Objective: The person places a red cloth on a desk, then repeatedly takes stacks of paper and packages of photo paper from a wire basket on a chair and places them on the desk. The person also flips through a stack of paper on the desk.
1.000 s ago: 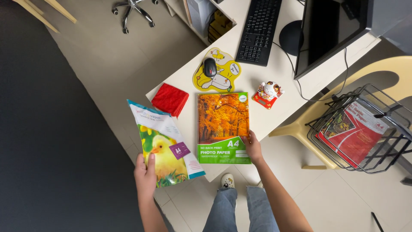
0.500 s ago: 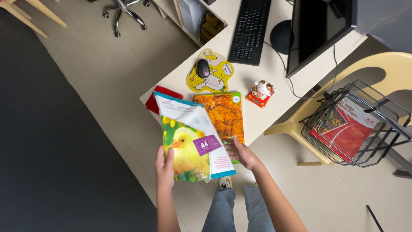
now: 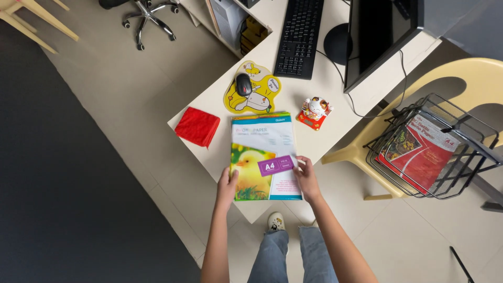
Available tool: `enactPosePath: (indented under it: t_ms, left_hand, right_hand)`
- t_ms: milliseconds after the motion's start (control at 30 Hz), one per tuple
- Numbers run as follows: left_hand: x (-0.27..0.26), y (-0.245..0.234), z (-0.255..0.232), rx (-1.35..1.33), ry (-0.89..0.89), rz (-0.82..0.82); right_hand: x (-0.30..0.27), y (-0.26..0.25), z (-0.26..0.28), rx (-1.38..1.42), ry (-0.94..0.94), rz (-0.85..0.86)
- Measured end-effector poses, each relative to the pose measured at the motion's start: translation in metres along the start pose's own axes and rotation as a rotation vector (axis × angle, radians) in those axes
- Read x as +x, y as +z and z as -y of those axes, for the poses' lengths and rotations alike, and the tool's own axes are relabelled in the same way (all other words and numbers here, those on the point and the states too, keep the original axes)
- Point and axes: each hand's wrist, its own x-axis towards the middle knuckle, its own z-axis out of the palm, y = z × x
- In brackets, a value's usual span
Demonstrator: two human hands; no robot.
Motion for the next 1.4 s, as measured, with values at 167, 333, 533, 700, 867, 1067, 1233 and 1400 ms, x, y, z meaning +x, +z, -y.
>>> enactPosePath:
  t_ms: [167, 333, 533, 700, 867, 1067, 1233, 1400]
  left_hand:
    - [0.015, 0.014, 0.102, 0.294, -0.007, -0.035]
    - [0.011, 0.018, 0.134, 0.367, 0.166, -0.095]
    - [0.007, 0.028, 0.117, 0.548, 0.216, -0.167]
    - [0.017, 0.045, 0.115, 0.659, 0.132, -0.217]
    - [0.025, 0.051, 0.08, 0.76, -0.028, -0.188]
    - [0.036, 0.05, 0.066, 0.742, -0.197, -0.171]
    - [0.027, 0.049, 0.039, 0.765, -0.143, -0.193]
    - [0.023, 0.055, 0.03, 0.435, 0.015, -0.146]
  right_hand:
    - [-0.002, -0.001, -0.027, -0.198, 0.106, -0.095]
    - [-0.005, -0.002, -0.016, -0.373, 0.231, -0.093]
    - [-0.002, -0.008, -0.015, -0.467, -0.011, -0.13]
    - [-0.004, -0.013, -0.015, -0.472, 0.029, -0.204]
    - [0.0, -0.019, -0.026, -0.517, 0.041, -0.209]
    - [0.0, -0.019, -0.023, -0.576, 0.064, -0.25]
    - [0.004, -0.023, -0.024, -0.608, 0.063, -0.254]
    - [0.007, -0.027, -0.028, -0.62, 0.063, -0.256]
